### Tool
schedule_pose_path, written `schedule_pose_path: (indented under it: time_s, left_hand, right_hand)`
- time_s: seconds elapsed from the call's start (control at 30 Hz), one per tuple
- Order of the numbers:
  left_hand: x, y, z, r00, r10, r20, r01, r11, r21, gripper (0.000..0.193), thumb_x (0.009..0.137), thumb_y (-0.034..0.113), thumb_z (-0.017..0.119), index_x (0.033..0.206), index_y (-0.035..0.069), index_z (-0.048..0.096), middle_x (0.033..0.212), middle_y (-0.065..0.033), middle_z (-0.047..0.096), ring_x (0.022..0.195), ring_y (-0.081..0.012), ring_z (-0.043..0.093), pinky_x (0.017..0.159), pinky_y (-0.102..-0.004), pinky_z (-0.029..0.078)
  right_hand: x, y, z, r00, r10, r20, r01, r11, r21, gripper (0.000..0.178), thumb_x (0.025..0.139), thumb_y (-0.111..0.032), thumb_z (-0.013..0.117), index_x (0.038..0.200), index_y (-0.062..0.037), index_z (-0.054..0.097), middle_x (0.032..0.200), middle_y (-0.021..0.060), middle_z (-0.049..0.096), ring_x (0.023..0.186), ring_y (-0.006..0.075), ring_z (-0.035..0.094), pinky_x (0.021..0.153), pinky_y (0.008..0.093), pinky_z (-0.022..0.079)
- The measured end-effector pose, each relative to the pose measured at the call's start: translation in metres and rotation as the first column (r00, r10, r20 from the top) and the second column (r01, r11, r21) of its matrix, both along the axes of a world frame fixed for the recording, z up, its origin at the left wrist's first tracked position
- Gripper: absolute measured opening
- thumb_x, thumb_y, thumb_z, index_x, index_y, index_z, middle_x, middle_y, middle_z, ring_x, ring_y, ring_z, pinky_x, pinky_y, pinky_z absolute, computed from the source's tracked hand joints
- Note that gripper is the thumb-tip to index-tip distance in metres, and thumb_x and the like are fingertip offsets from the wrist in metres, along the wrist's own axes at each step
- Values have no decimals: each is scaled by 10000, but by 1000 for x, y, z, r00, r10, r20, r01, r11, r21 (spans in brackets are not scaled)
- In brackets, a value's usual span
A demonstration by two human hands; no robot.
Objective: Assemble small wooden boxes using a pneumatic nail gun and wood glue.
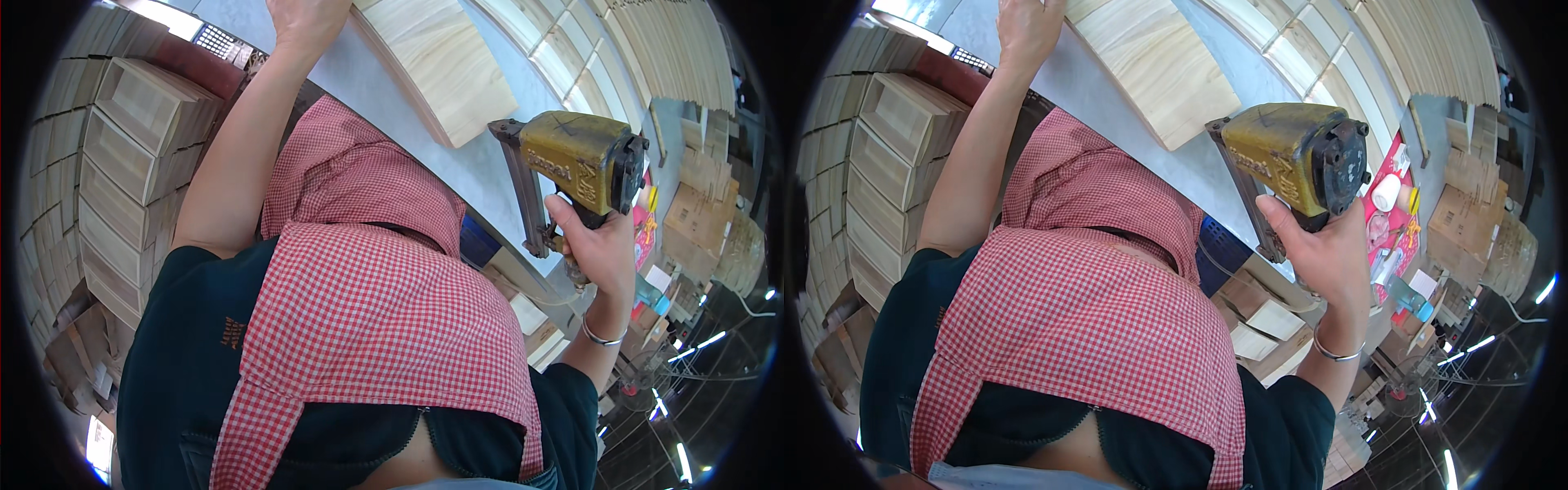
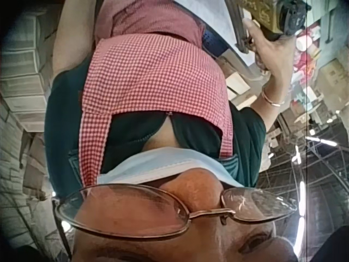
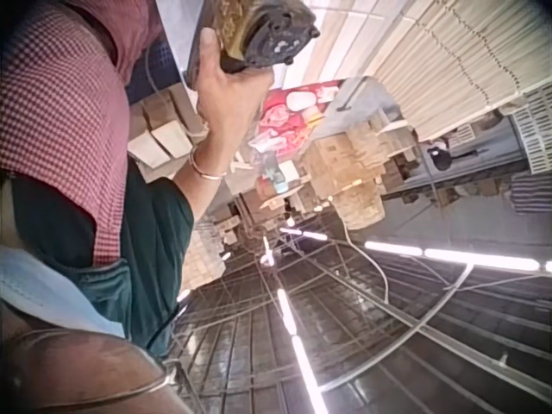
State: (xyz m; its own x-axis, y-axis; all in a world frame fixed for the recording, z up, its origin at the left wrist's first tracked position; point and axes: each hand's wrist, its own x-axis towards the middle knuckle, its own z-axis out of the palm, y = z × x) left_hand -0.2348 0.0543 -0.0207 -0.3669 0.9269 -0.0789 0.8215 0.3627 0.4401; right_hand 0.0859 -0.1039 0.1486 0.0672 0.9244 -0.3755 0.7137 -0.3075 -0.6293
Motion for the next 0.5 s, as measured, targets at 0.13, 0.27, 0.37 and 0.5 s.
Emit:
schedule_pose_path:
  time_s: [0.13, 0.27, 0.37, 0.5]
  left_hand:
    - [-1, 1, -2, 1000, -20, 8, 20, 1000, 16, 306, 939, 145, 578, 1207, 1, 605, 1142, -223, 605, 1028, -410, 585, 930, -457, 480]
    - [-4, 1, -3, 999, -34, -12, 34, 999, -2, 309, 934, 145, 585, 1205, -3, 609, 1133, -222, 607, 1017, -408, 589, 929, -449, 481]
    - [-9, -1, -1, 996, -60, 70, 53, 994, 97, 374, 929, 159, 597, 1269, 4, 580, 1209, -221, 581, 1090, -411, 569, 960, -472, 471]
    - [-13, 1, 19, 972, -220, 81, 216, 974, 62, 522, 888, 228, 654, 1348, 20, 522, 1347, -211, 497, 1231, -413, 472, 1039, -502, 411]
  right_hand:
    - [1, 5, 2, 997, -47, 65, 54, 994, -95, 441, 826, -204, 845, 1106, 74, 648, 940, 156, 737, 774, 212, 712, 633, 297, 571]
    - [0, 3, 4, 990, -81, 118, 96, 986, -135, 455, 827, -201, 846, 1123, 75, 639, 947, 153, 737, 787, 215, 715, 649, 298, 577]
    - [0, -7, -1, 998, -58, 33, 59, 998, -19, 456, 829, -168, 839, 1149, 77, 624, 989, 163, 737, 812, 220, 720, 659, 306, 583]
    - [5, -28, -6, 988, -151, -32, 153, 987, 44, 435, 830, -127, 830, 1154, 77, 622, 1006, 163, 738, 829, 220, 722, 668, 307, 583]
